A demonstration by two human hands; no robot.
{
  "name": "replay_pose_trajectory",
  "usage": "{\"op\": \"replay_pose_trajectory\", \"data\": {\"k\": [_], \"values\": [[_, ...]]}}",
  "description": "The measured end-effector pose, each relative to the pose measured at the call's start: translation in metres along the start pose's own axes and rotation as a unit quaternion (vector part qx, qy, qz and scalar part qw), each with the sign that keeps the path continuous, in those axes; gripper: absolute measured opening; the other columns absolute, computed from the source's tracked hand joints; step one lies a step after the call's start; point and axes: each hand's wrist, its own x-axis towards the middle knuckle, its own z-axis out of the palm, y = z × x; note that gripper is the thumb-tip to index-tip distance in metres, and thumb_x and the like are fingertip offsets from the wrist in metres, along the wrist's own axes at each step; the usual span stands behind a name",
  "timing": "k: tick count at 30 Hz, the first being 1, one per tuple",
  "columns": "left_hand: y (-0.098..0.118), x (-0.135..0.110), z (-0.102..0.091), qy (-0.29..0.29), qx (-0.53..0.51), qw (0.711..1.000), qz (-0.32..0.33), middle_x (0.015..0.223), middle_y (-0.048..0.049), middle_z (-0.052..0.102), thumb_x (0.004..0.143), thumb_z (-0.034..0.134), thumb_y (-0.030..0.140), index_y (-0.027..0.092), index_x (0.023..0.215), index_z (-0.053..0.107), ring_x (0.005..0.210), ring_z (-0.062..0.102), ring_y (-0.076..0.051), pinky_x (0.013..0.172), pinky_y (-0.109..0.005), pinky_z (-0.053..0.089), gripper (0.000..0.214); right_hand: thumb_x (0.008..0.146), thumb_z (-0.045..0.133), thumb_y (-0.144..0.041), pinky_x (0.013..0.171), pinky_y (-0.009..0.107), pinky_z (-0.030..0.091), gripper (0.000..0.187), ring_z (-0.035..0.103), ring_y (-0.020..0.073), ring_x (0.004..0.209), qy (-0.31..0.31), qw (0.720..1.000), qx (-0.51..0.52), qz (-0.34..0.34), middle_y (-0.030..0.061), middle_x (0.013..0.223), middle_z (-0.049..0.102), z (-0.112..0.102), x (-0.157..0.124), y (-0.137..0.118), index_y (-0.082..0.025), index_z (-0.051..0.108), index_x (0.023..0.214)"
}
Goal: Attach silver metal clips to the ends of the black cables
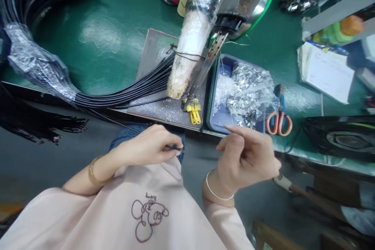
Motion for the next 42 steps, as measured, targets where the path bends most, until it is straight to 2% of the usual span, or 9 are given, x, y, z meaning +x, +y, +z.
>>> {"op": "replay_pose_trajectory", "data": {"k": [4, 8, 11, 15, 19, 24, 35, 39, 42], "values": [[-0.006, -0.012, 0.004, -0.076, 0.068, 0.995, 0.014, 0.063, -0.0029, 0.068, 0.084, 0.054, 0.002, 0.016, 0.065, 0.067, 0.057, 0.055, -0.013, 0.057, -0.027, 0.031, 0.027, 0.099, 0.065, -0.041, 0.047, 0.025, 0.03, 0.03, 0.05, 0.0086, 0.043, -0.093, 0.986, -0.127, -0.043, -0.0059, 0.049, 0.053, 0.011, 0.016, 0.006, -0.019, 0.067, 0.078], [-0.011, -0.023, -0.009, -0.138, -0.137, 0.98, 0.04, 0.058, -0.0016, 0.069, 0.088, 0.062, 0.013, 0.017, 0.075, 0.074, 0.046, 0.052, -0.01, 0.05, -0.023, 0.035, 0.018, 0.099, 0.062, -0.044, 0.048, 0.027, 0.024, 0.037, 0.047, 0.0101, 0.044, -0.155, 0.975, -0.149, -0.055, -0.0038, 0.051, 0.055, 0.029, 0.026, 0.008, -0.019, 0.06, 0.071], [-0.015, -0.033, -0.021, 0.01, -0.291, 0.956, -0.042, 0.051, -0.0006, 0.065, 0.091, 0.067, 0.027, 0.016, 0.085, 0.077, 0.037, 0.04, -0.007, 0.039, -0.021, 0.026, 0.016, 0.097, 0.065, -0.038, 0.049, 0.023, 0.03, 0.034, 0.045, 0.0083, 0.044, -0.14, 0.987, -0.074, -0.016, -0.0067, 0.052, 0.051, 0.029, 0.026, 0.0, -0.021, 0.053, 0.07], [-0.018, -0.046, -0.031, 0.279, -0.392, 0.872, -0.088, 0.043, 0.0033, 0.056, 0.08, 0.081, 0.039, 0.016, 0.079, 0.074, 0.032, 0.023, -0.003, 0.035, -0.019, 0.012, 0.025, 0.095, 0.067, -0.038, 0.048, 0.02, 0.034, 0.038, 0.042, 0.0067, 0.043, -0.125, 0.992, 0.023, 0.005, -0.009, 0.052, 0.048, 0.022, 0.021, -0.013, -0.023, 0.046, 0.067], [-0.014, -0.057, -0.038, 0.375, -0.422, 0.823, -0.065, 0.042, 0.0046, 0.056, 0.072, 0.089, 0.035, 0.019, 0.076, 0.075, 0.032, 0.027, -0.003, 0.034, -0.016, 0.019, 0.022, 0.095, 0.067, -0.033, 0.047, 0.02, 0.033, 0.037, 0.041, 0.0057, 0.043, -0.121, 0.993, 0.012, -0.011, -0.01, 0.052, 0.044, 0.018, 0.018, -0.016, -0.023, 0.044, 0.068], [-0.01, -0.067, -0.045, 0.365, -0.44, 0.819, -0.039, 0.043, 0.0044, 0.054, 0.074, 0.09, 0.036, 0.022, 0.074, 0.077, 0.035, 0.033, -0.005, 0.035, -0.017, 0.026, 0.019, 0.097, 0.064, -0.032, 0.047, 0.024, 0.03, 0.037, 0.039, 0.0073, 0.044, -0.035, 0.996, -0.057, -0.058, -0.0084, 0.053, 0.044, 0.016, 0.025, -0.014, -0.024, 0.042, 0.068], [-0.005, -0.07, -0.05, 0.357, -0.424, 0.832, -0.01, 0.05, 0.0043, 0.057, 0.071, 0.091, 0.035, 0.024, 0.073, 0.077, 0.037, 0.036, -0.005, 0.037, -0.019, 0.029, 0.018, 0.107, 0.044, -0.04, 0.051, 0.03, 0.021, 0.038, 0.043, 0.0117, 0.049, -0.217, 0.953, -0.179, -0.116, -0.0015, 0.059, 0.054, 0.013, 0.023, -0.006, -0.021, 0.055, 0.076], [-0.005, -0.048, -0.039, 0.331, -0.387, 0.86, -0.038, 0.057, 0.001, 0.066, 0.067, 0.091, 0.034, 0.021, 0.074, 0.079, 0.038, 0.034, -0.005, 0.037, -0.019, 0.026, 0.019, 0.102, 0.052, -0.054, 0.049, 0.028, 0.022, 0.046, 0.039, 0.0099, 0.046, -0.157, 0.971, -0.164, -0.073, -0.0038, 0.053, 0.048, 0.015, 0.026, 0.011, -0.02, 0.055, 0.07], [-0.005, -0.025, -0.028, 0.286, -0.353, 0.888, -0.067, 0.048, 0.0054, 0.052, 0.067, 0.088, 0.029, 0.016, 0.073, 0.076, 0.042, 0.029, -0.004, 0.04, -0.019, 0.024, 0.018, 0.097, 0.059, -0.053, 0.049, 0.027, 0.025, 0.045, 0.036, 0.0094, 0.044, -0.071, 0.993, -0.076, -0.058, -0.0062, 0.048, 0.037, 0.011, 0.025, 0.013, -0.021, 0.057, 0.066]]}}
